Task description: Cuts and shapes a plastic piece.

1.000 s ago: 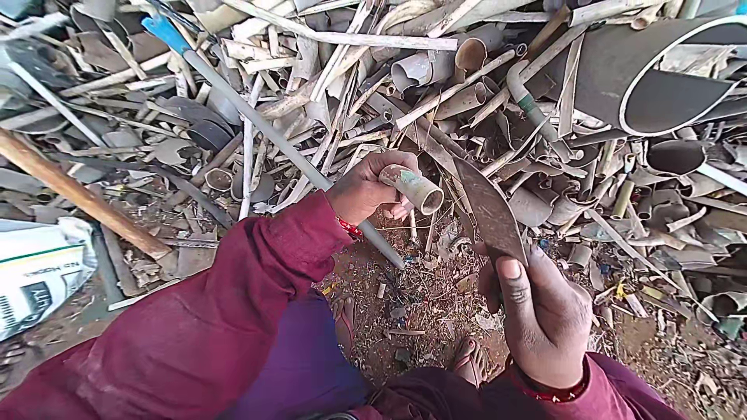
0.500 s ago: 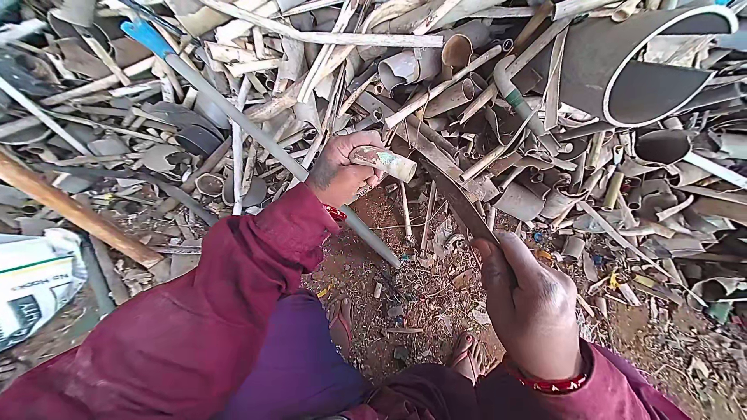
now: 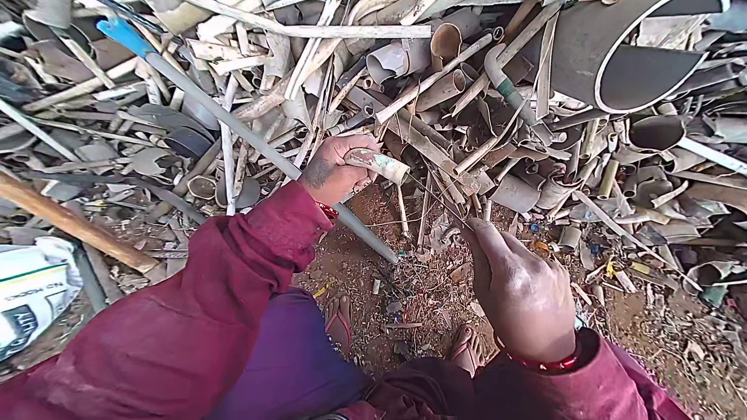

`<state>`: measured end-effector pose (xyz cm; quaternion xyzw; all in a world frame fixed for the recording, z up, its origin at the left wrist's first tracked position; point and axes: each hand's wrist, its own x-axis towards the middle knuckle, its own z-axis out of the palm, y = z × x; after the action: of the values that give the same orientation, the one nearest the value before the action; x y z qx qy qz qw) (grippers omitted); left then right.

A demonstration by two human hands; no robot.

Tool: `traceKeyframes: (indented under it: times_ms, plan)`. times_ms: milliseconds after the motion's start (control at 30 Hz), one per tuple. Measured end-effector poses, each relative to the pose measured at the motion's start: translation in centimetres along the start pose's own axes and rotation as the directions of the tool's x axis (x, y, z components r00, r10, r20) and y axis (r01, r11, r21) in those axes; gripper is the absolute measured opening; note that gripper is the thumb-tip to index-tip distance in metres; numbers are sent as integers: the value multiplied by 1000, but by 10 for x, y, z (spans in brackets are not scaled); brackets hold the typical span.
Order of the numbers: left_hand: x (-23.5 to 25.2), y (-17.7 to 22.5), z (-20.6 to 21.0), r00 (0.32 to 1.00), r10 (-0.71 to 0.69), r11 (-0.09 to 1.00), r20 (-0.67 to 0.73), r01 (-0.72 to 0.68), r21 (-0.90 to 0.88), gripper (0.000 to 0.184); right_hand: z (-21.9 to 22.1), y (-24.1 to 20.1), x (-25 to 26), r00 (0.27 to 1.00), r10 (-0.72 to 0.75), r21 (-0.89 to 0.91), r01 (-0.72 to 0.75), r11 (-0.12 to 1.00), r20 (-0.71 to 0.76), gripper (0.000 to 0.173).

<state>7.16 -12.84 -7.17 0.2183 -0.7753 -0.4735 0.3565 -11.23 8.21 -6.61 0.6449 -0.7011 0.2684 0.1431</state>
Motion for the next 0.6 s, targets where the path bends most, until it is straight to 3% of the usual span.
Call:
traceKeyframes:
  times_ms: [100, 267, 367, 400, 467, 533, 600]
  plan:
    - [0, 6, 0, 995, -95, 995, 21, 96, -31, 29, 1, -5, -1, 1000, 8, -33, -8, 999, -9, 21]
    - [-3, -2, 0, 999, -46, 993, 28, 43, 112, 20, 3, 5, 0, 968, 36, 334, -120, 935, 248, 28]
    - [-4, 5, 5, 972, -236, 970, 8, 235, 66, 19, 1, 7, 1, 975, 61, 206, -106, 973, 214, 24]
    - [-4, 11, 9, 929, -371, 928, -2, 370, -43, 19, 2, 6, 1, 983, 85, 123, -106, 987, 164, 22]
    - [1, 26, 18, 761, -648, 719, -16, 606, -340, 14, 2, 7, 4, 983, 152, 31, -156, 987, 105, 20]
    - [7, 38, 25, 616, -787, 534, -40, 647, -544, 16, 2, 11, 8, 972, 198, 118, -213, 970, 128, 20]
    - [11, 47, 29, 520, -850, 431, -85, 594, -679, 23, 6, 12, 5, 957, 159, 306, -231, 924, 241, 23]
